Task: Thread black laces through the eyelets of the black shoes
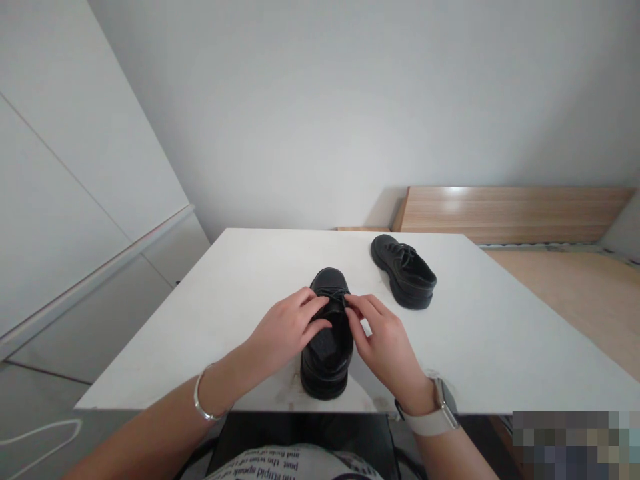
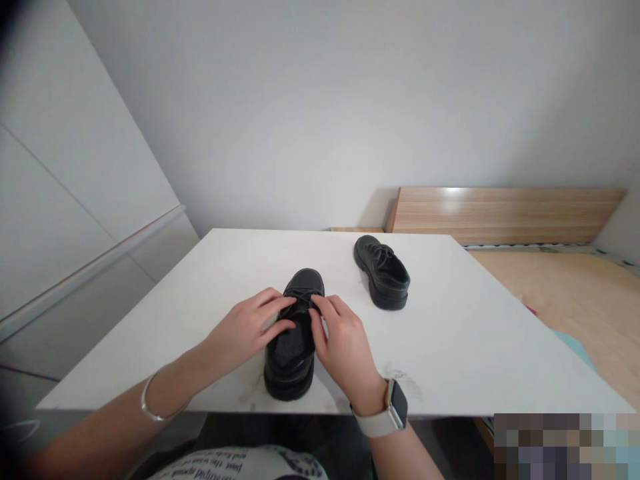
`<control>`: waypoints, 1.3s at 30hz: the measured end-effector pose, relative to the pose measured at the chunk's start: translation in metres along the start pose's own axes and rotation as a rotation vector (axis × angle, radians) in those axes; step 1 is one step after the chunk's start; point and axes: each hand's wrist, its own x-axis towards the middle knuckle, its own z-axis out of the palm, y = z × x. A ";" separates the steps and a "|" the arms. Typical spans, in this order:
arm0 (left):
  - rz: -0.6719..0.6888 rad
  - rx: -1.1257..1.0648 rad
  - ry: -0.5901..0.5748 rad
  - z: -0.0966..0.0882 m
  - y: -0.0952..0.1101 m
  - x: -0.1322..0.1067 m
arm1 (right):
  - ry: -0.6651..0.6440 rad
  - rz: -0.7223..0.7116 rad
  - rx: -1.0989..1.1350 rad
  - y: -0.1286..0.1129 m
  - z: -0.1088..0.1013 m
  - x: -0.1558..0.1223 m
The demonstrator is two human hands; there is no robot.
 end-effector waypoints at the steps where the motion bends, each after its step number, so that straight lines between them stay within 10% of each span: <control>1: -0.006 -0.009 -0.003 0.001 0.000 0.000 | -0.007 0.000 -0.018 -0.002 -0.001 0.000; 18: -0.035 -0.182 -0.028 -0.019 -0.006 0.011 | -0.060 0.003 -0.243 -0.014 -0.003 0.012; 24: -0.013 -0.474 0.383 -0.046 0.007 0.027 | 0.188 -0.039 0.167 -0.034 -0.025 0.042; 39: -0.151 -0.940 0.320 -0.017 -0.005 0.032 | -0.054 0.239 0.833 -0.025 -0.009 0.052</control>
